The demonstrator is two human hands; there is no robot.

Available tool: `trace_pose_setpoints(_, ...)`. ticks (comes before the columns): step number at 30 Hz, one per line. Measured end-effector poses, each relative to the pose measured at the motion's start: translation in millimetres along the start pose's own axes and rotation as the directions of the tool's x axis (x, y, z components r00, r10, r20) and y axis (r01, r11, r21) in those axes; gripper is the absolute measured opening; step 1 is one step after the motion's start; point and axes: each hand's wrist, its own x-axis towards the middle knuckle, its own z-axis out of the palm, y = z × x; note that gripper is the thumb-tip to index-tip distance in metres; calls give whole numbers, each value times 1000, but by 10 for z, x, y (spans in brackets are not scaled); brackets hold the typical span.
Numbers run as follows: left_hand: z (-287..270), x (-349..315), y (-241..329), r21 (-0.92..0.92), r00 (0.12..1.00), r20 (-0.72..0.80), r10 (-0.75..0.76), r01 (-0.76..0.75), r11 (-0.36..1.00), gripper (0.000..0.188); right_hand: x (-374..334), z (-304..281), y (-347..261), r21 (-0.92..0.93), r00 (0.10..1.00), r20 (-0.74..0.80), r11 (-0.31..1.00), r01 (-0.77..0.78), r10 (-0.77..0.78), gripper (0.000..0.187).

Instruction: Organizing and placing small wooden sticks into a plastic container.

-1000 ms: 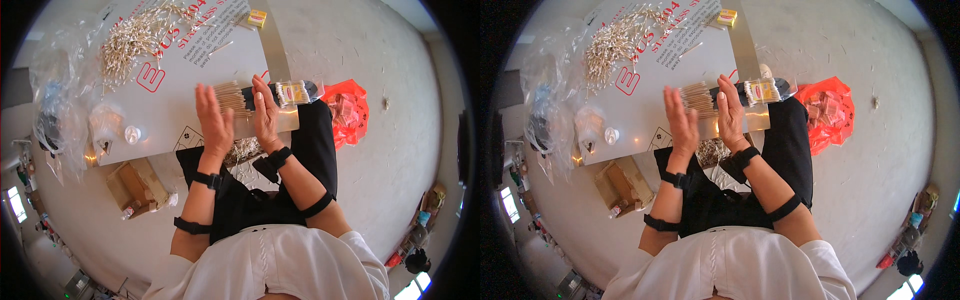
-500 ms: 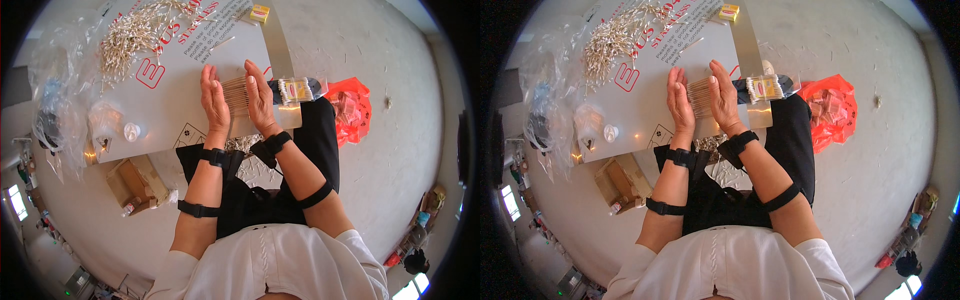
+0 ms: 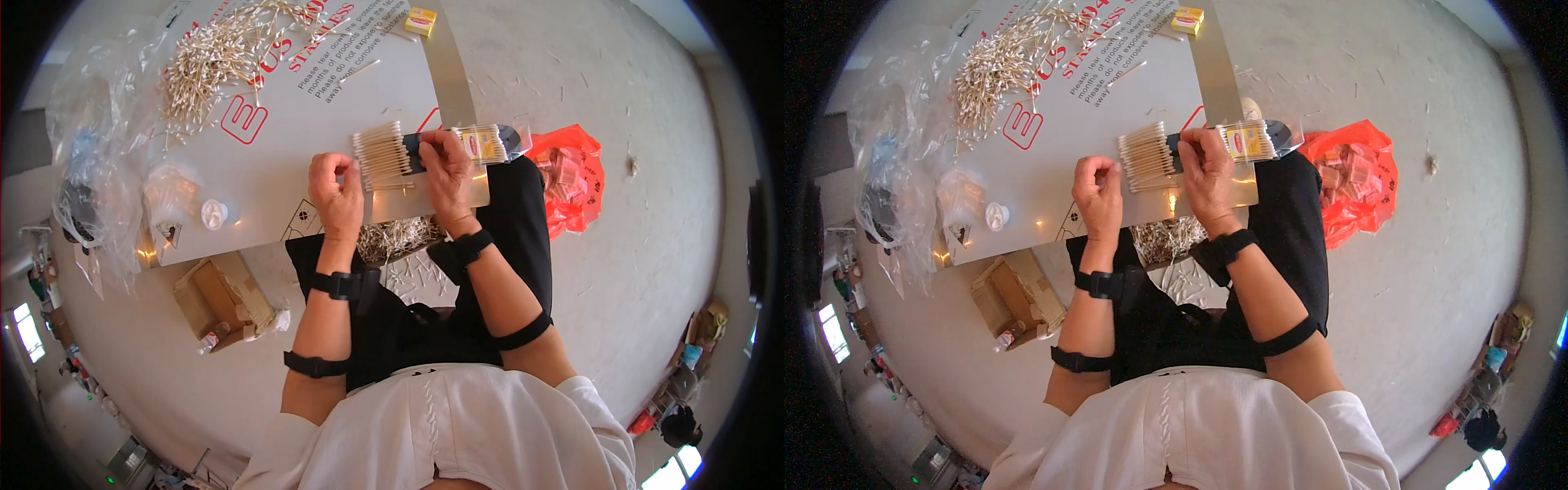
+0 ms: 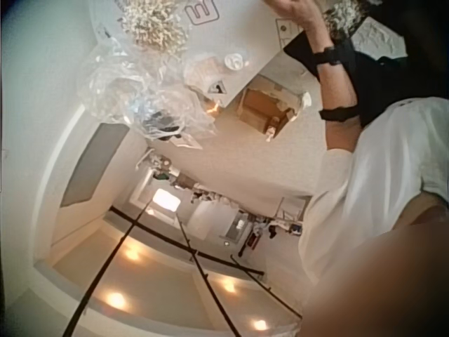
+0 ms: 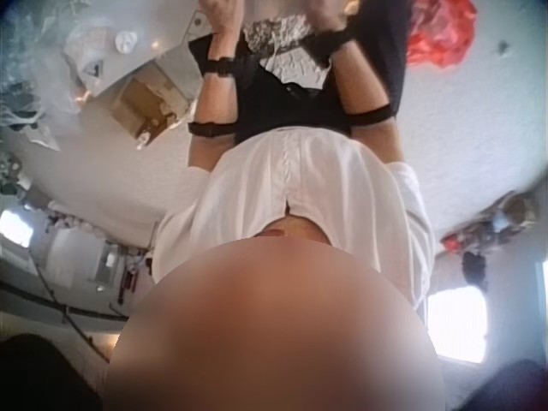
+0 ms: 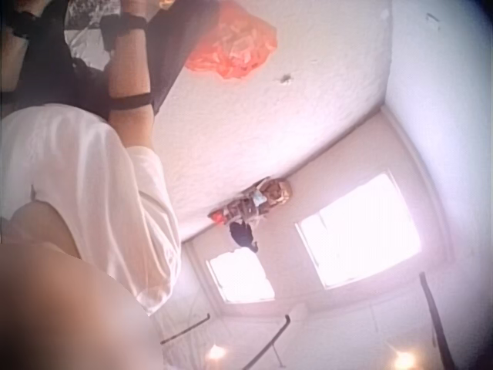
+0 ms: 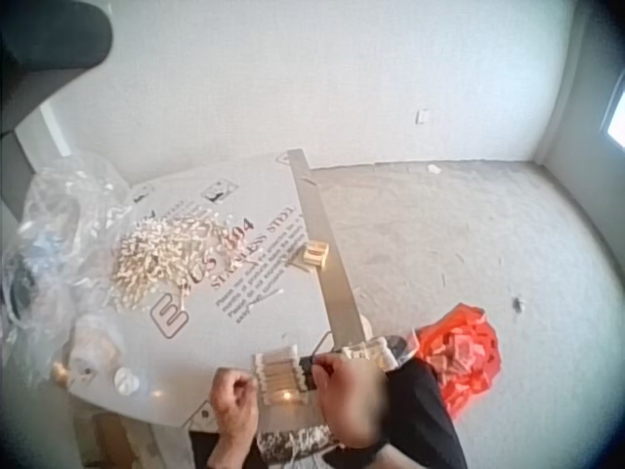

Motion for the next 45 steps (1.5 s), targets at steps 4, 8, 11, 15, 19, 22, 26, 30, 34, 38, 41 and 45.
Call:
trace_pose_setpoints(4,-123,4,70,126,991,132,-20,3,992,12,-79,-129,-224,-374,986,160,921,105,-47,5)
trace_pose_setpoints(8,-89,20,97,209,981,190,30,-70,975,11,-214,-154,-275,-536,932,362,813,225,-19,8)
trace_pose_setpoints(11,-68,27,116,266,966,228,119,-179,947,12,-239,-145,-232,-583,901,416,726,366,-120,9)
trace_pose_setpoints(15,-91,56,130,341,930,311,196,-301,891,11,-239,-116,-184,-606,889,429,680,414,-159,10)
trace_pose_setpoints(19,-127,81,103,323,914,321,247,-350,879,11,-250,-106,-181,-611,887,434,671,420,-160,9)
trace_pose_setpoints(22,-191,63,113,239,920,323,224,-308,921,11,-250,-122,-159,-611,889,429,673,418,-162,9)
trace_pose_setpoints(26,-343,-42,185,207,885,397,242,-343,916,12,-236,-140,-127,-611,910,379,692,384,-170,9)
trace_pose_setpoints(30,-406,-154,209,109,818,558,138,-238,965,12,-224,-135,-144,-621,913,373,687,377,-164,9)
trace_pose_setpoints(34,-335,-118,132,162,937,320,137,-197,967,19,-213,-107,-158,-642,915,378,673,368,-139,9)
trace_pose_setpoints(38,-180,29,149,205,946,197,258,-297,933,29,-160,-121,-139,-646,913,380,663,378,-150,9)
trace_pose_setpoints(41,-132,119,94,217,949,166,270,-302,928,29,-142,-110,-173,-589,907,384,710,385,-173,10)
trace_pose_setpoints(45,-143,98,83,212,960,213,179,-224,951,28,-138,-136,-320,-427,818,540,774,468,-196,10)
